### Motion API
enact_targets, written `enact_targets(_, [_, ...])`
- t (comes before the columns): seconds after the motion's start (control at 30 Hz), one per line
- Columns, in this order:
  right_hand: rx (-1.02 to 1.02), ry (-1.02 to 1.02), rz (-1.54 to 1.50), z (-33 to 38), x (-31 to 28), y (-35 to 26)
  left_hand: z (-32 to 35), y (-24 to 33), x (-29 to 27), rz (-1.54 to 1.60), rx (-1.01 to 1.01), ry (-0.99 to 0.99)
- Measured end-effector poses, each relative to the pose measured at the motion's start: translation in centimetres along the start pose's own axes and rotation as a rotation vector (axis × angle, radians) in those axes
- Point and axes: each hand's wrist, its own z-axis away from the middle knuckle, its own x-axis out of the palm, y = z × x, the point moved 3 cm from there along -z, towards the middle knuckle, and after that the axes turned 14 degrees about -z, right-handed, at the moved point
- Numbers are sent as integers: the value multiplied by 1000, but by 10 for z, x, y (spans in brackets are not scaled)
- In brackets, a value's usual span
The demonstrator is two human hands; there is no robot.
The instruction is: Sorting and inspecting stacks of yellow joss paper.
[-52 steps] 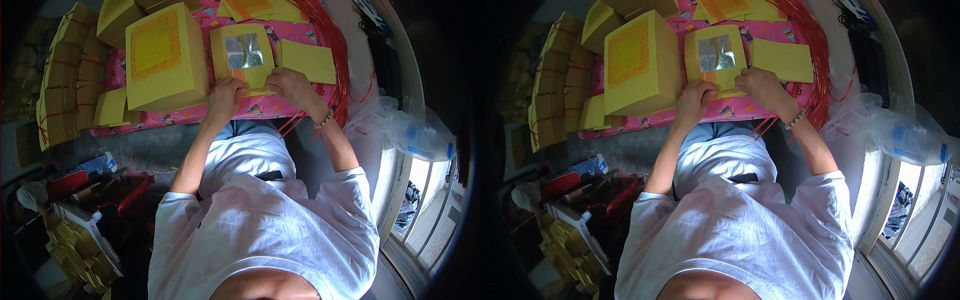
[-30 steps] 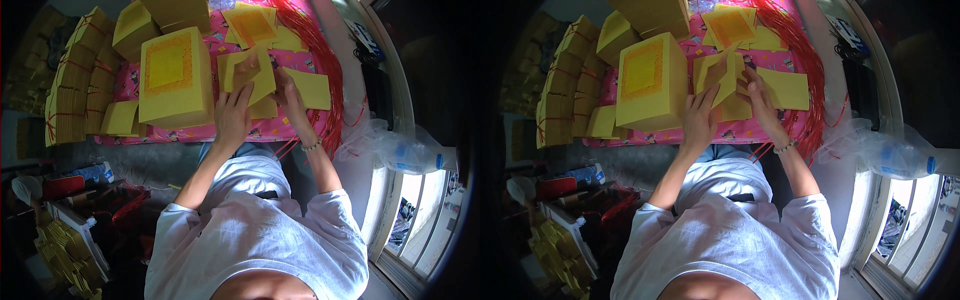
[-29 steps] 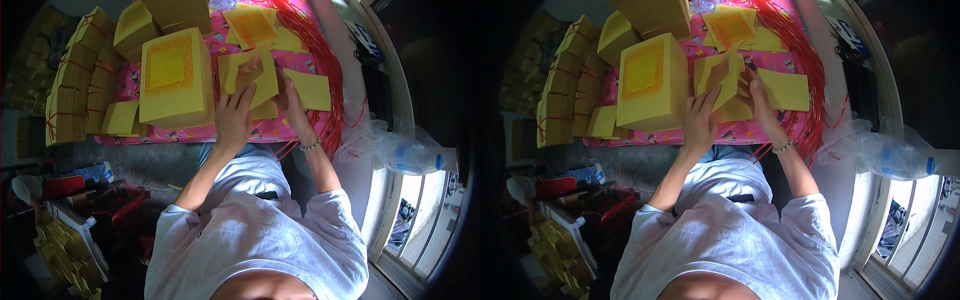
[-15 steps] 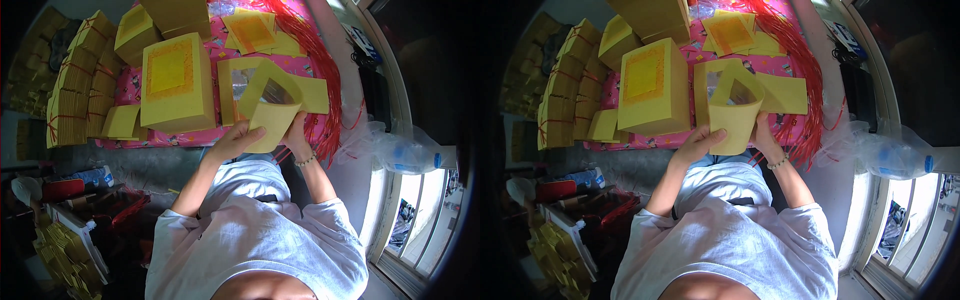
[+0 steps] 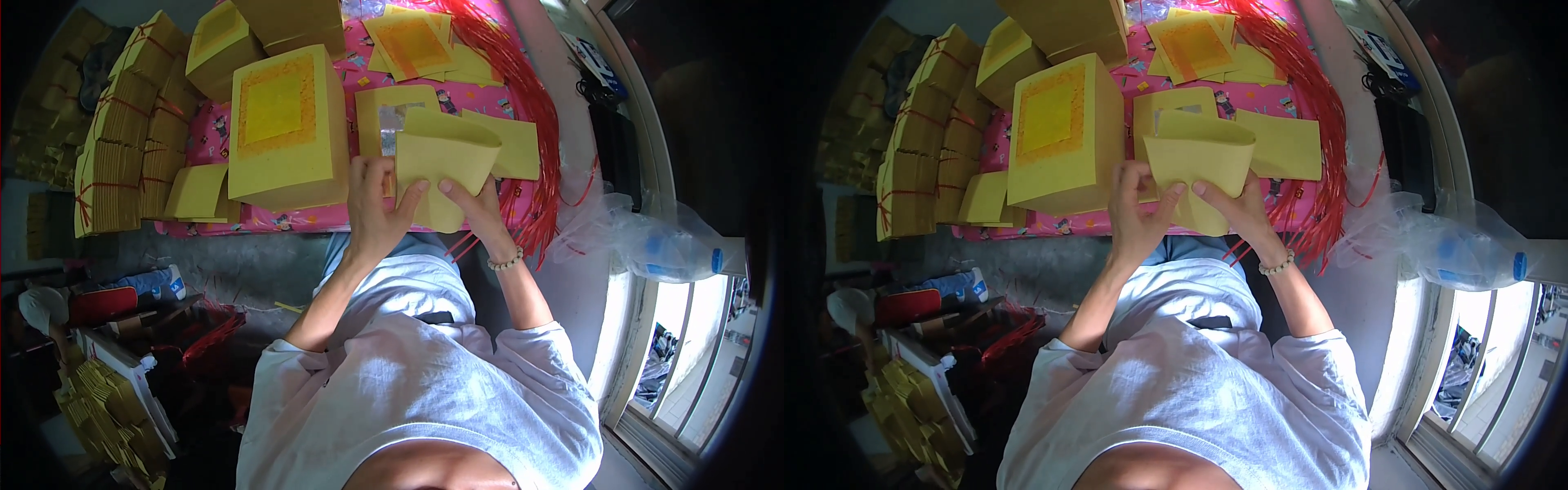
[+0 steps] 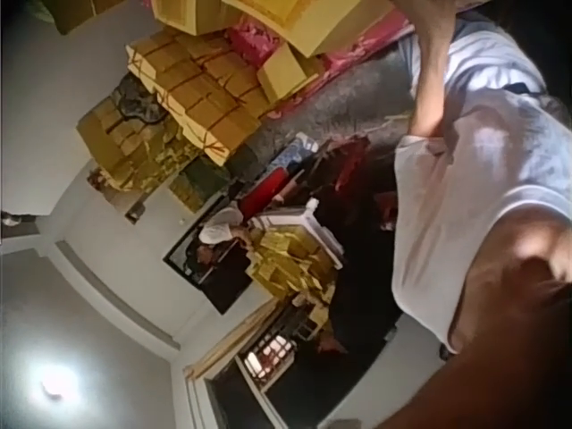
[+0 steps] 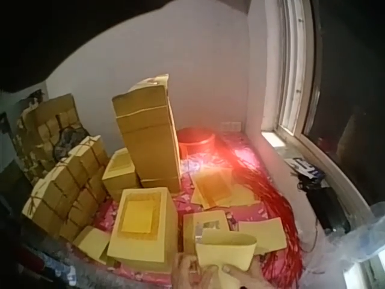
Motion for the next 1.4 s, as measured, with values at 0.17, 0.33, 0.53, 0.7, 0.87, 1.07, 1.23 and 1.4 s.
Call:
enact_targets(0.17, [42,70,-69,-3,6,3,-3,-18,18,654,-300,-55])
enact_targets(0.33, [15,24,-87,-8,9,0,-13,-32,25,791,-418,-235])
enact_targets(0.53, [117,58,-17,-17,5,8,-16,-28,31,1000,-564,-446])
enact_targets(0.7, [127,64,-61,-21,-1,12,-20,-32,33,1097,-673,-456])
enact_targets(0.87, [175,45,-143,-24,-2,14,-22,-37,36,1115,-758,-520])
enact_targets(1.07, [85,47,-18,-23,1,12,-23,-40,38,1020,-712,-494])
enact_targets(1.23, [-16,49,86,-25,0,14,-21,-36,42,951,-711,-439])
enact_targets(1.4, [149,112,-55,-25,-3,15,-25,-40,46,968,-765,-505])
